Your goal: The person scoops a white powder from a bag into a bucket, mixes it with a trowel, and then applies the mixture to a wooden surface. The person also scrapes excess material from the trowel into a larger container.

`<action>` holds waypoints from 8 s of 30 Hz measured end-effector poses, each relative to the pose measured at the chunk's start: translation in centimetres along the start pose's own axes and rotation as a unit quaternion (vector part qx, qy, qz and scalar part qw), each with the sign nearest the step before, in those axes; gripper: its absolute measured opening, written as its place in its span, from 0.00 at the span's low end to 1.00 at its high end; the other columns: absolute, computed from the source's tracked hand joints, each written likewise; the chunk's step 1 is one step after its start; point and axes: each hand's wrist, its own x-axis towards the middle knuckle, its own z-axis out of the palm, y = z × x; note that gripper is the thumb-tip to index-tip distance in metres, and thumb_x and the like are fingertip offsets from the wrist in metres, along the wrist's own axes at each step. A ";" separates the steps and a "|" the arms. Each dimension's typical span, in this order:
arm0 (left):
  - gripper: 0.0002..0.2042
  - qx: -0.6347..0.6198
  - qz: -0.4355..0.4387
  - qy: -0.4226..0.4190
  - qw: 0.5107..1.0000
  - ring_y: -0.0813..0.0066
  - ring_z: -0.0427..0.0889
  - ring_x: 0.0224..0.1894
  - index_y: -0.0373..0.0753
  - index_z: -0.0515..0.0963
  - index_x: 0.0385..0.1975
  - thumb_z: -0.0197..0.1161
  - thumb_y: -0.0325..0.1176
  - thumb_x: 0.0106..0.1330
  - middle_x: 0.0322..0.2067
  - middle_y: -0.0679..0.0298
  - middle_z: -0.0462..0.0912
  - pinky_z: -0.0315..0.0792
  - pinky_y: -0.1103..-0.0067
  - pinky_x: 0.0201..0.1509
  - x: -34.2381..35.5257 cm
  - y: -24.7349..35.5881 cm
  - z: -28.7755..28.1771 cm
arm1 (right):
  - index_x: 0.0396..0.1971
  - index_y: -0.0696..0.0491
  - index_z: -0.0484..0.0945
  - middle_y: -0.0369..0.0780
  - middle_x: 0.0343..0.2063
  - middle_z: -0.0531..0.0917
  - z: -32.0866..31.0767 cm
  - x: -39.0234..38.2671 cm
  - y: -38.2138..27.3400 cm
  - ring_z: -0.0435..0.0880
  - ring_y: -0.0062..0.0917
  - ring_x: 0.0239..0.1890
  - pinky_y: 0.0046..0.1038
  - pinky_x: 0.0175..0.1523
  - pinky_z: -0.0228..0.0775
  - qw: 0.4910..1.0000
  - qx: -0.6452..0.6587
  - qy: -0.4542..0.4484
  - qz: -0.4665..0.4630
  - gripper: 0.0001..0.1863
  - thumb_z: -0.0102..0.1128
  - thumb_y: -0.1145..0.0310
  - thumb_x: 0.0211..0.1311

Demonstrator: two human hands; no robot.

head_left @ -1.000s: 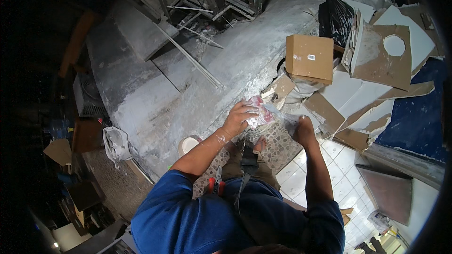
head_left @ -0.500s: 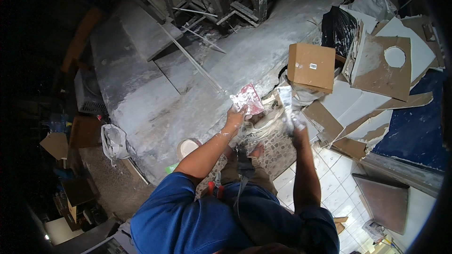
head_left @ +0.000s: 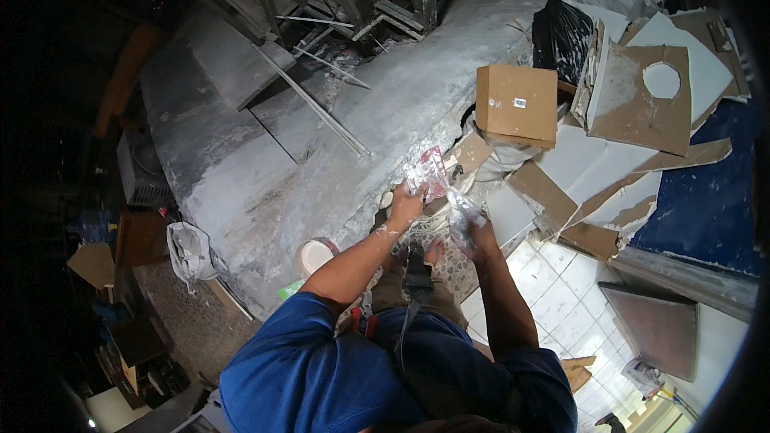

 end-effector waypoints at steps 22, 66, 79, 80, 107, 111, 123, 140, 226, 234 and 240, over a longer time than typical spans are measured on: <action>0.12 0.241 0.427 -0.099 0.866 0.54 0.74 0.57 0.46 0.87 0.32 0.75 0.29 0.46 0.47 0.60 0.81 0.65 0.63 0.64 0.4 5.7 -2.8 | 0.33 0.55 0.81 0.49 0.29 0.80 -0.8 -6.3 -11.0 0.81 0.47 0.36 0.44 0.41 0.73 0.609 -0.750 0.106 -0.236 0.09 0.62 0.70 0.51; 0.13 0.059 -0.438 0.479 0.758 0.65 0.74 0.25 0.33 0.77 0.27 0.57 0.37 0.65 0.25 0.59 0.77 0.69 0.64 0.31 -33.4 -53.2 -47.7 | 0.36 0.58 0.76 0.39 0.24 0.78 7.9 10.7 40.8 0.76 0.25 0.20 0.29 0.23 0.65 0.850 -0.518 -0.050 0.080 0.12 0.59 0.83 0.50; 0.24 0.037 -0.438 0.469 0.766 0.55 0.75 0.46 0.34 0.70 0.50 0.66 0.43 0.60 0.44 0.49 0.76 0.71 0.63 0.48 -29.1 -45.2 -45.9 | 0.29 0.52 0.76 0.34 0.19 0.77 3.4 15.5 43.0 0.78 0.24 0.22 0.30 0.28 0.71 0.539 -0.787 -0.287 -0.085 0.05 0.52 0.69 0.60; 0.26 0.078 -0.429 0.479 0.762 0.55 0.75 0.48 0.34 0.69 0.52 0.66 0.43 0.60 0.45 0.48 0.76 0.71 0.63 0.49 -29.0 -43.9 -45.8 | 0.27 0.51 0.77 0.34 0.18 0.78 3.2 16.0 42.9 0.78 0.25 0.22 0.31 0.28 0.70 0.321 -0.875 -0.331 -0.152 0.03 0.55 0.70 0.57; 0.34 0.058 0.001 0.138 0.989 0.73 0.85 0.38 0.35 0.72 0.56 0.77 0.40 0.49 0.37 0.58 0.86 0.79 0.75 0.47 -5.0 -17.8 -33.5 | 0.24 0.57 0.84 0.48 0.31 0.84 9.0 11.1 25.1 0.82 0.44 0.37 0.38 0.43 0.75 0.338 -0.922 -0.135 -0.130 0.10 0.57 0.68 0.53; 0.38 0.127 0.042 0.099 0.986 0.62 0.85 0.42 0.36 0.72 0.54 0.79 0.44 0.41 0.38 0.54 0.85 0.79 0.68 0.49 -1.9 -14.7 -29.7 | 0.28 0.57 0.84 0.48 0.32 0.84 7.5 13.1 19.0 0.85 0.41 0.39 0.37 0.45 0.76 0.305 -0.930 -0.151 -0.141 0.11 0.55 0.68 0.55; 0.33 0.230 0.004 0.200 0.952 0.66 0.86 0.43 0.40 0.74 0.53 0.79 0.36 0.43 0.41 0.57 0.86 0.78 0.73 0.50 -1.9 -16.6 -26.6 | 0.40 0.58 0.81 0.53 0.42 0.82 -2.3 14.1 36.6 0.77 0.45 0.53 0.40 0.56 0.69 0.618 -0.783 -0.002 0.070 0.16 0.56 0.64 0.57; 0.31 0.175 0.058 0.170 0.968 0.59 0.83 0.46 0.41 0.73 0.52 0.76 0.34 0.43 0.43 0.57 0.84 0.77 0.71 0.52 -0.9 -17.3 -25.7 | 0.40 0.56 0.79 0.48 0.37 0.83 1.6 13.7 31.8 0.82 0.42 0.42 0.39 0.45 0.75 0.617 -0.777 -0.096 0.082 0.15 0.55 0.62 0.59; 0.34 0.360 0.074 0.025 0.930 0.55 0.84 0.41 0.41 0.77 0.56 0.75 0.47 0.48 0.41 0.49 0.83 0.76 0.71 0.50 -1.8 -15.2 -27.2 | 0.53 0.55 0.72 0.40 0.43 0.79 3.1 5.1 42.0 0.80 0.29 0.38 0.32 0.39 0.73 0.869 -0.390 -0.138 0.270 0.23 0.64 0.65 0.59; 0.49 0.110 0.094 0.017 0.989 0.66 0.78 0.53 0.40 0.53 0.71 0.77 0.35 0.48 0.52 0.52 0.77 0.70 0.73 0.60 -2.4 -15.9 -26.7 | 0.53 0.57 0.73 0.49 0.45 0.80 -3.5 10.7 36.5 0.83 0.41 0.38 0.40 0.41 0.75 0.642 -0.718 -0.231 -0.137 0.25 0.61 0.61 0.58; 0.50 0.053 0.010 -0.072 0.996 0.69 0.74 0.56 0.31 0.50 0.69 0.78 0.27 0.48 0.55 0.56 0.74 0.68 0.75 0.62 -1.3 -18.1 -28.7 | 0.37 0.60 0.81 0.51 0.32 0.84 0.4 16.8 27.3 0.85 0.46 0.35 0.43 0.43 0.77 0.527 -0.845 -0.068 -0.061 0.14 0.55 0.68 0.55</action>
